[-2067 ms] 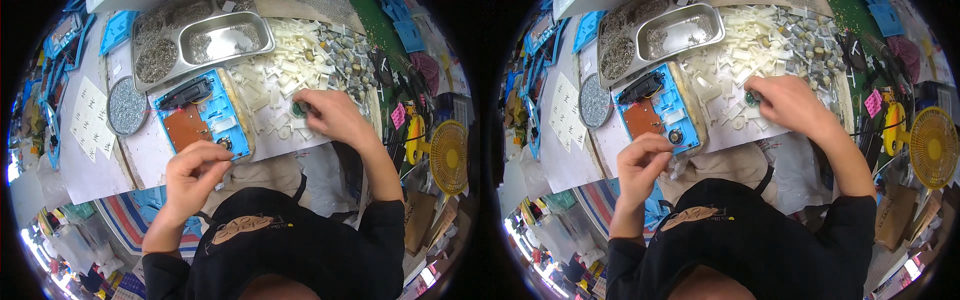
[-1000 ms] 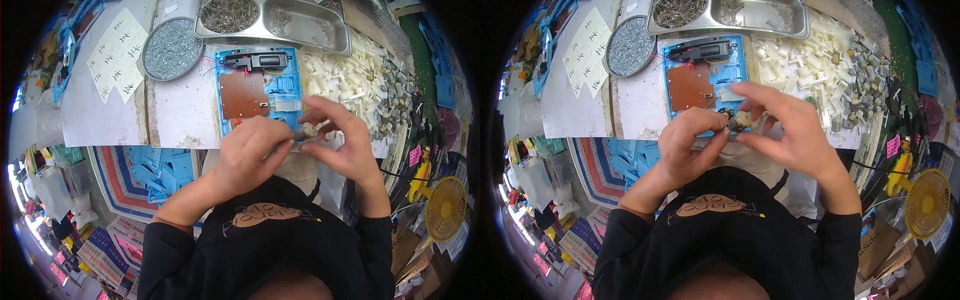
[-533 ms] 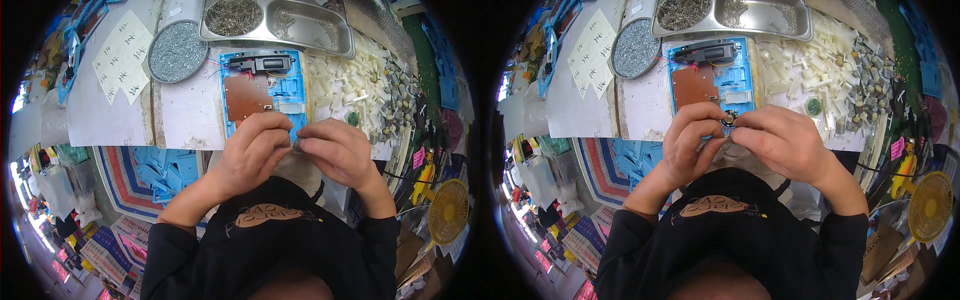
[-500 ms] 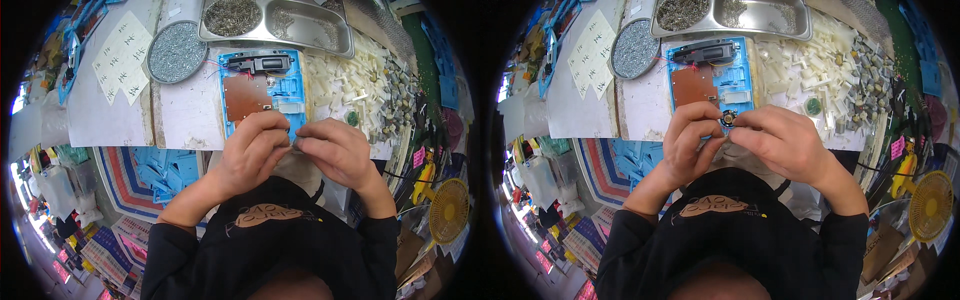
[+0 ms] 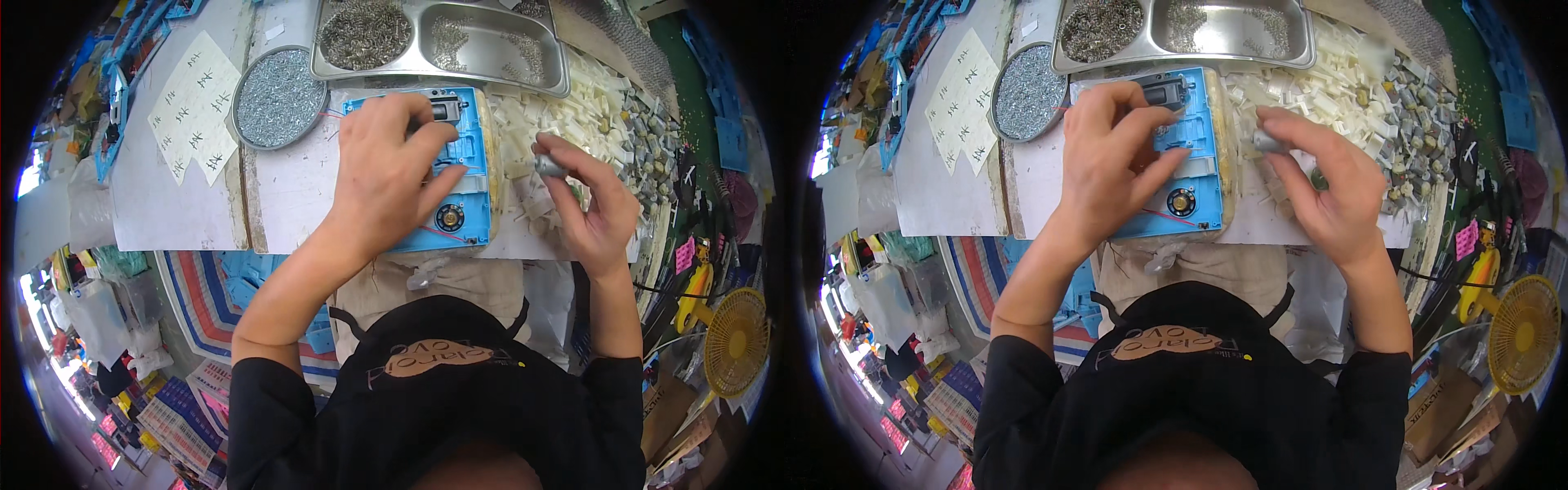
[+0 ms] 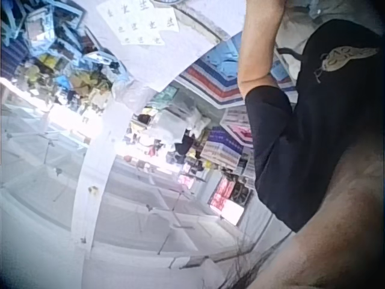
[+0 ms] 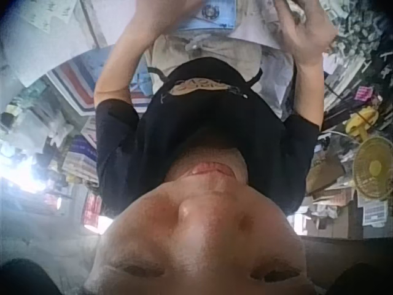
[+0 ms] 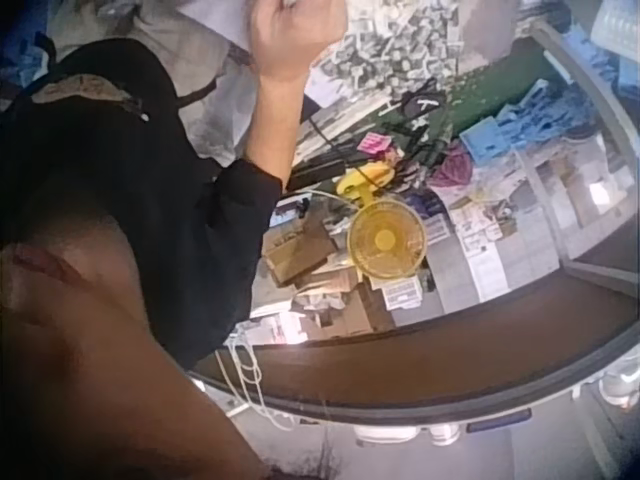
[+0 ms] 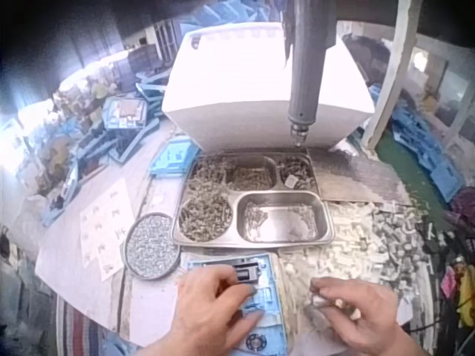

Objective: Assembling the internal components and housing of a blue electronic device using a soldering iron and an electric screwdriver.

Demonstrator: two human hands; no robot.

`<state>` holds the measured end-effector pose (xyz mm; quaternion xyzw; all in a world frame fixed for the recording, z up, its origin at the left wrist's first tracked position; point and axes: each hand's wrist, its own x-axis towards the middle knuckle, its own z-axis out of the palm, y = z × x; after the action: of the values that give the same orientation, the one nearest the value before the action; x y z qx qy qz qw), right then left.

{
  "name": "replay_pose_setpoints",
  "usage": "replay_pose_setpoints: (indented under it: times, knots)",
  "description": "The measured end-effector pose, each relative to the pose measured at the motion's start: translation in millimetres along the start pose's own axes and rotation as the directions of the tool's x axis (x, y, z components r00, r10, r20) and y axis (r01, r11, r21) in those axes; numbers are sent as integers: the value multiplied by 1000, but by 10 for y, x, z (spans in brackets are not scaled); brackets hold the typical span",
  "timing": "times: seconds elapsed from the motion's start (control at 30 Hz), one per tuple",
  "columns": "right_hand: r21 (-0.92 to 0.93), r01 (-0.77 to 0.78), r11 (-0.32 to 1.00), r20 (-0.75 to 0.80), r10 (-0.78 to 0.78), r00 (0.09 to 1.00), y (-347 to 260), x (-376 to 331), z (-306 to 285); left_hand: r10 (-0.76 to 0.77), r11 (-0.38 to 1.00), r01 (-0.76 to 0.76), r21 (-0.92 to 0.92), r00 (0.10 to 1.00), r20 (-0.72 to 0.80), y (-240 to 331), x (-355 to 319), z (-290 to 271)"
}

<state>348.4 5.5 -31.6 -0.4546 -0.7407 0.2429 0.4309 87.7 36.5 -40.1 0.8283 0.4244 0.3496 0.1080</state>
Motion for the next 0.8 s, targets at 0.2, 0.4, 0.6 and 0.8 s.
replay_pose_setpoints:
  times: [0.2,0.4,0.6,0.8]
  knots:
    - [3,-185,983,81,184,980,52,169,214,29,994,-23,104,998,-57,-121,75,95]
    - [-139,-2,990,183,28,983,138,346,277,-148,972,126,-200,984,-100,-225,78,11]
    - [-174,21,984,221,18,975,102,400,418,-277,944,221,-246,936,-219,-235,-161,-35]
    - [-260,82,962,284,-5,959,77,455,437,-128,991,136,6,947,-294,-212,-382,-79]
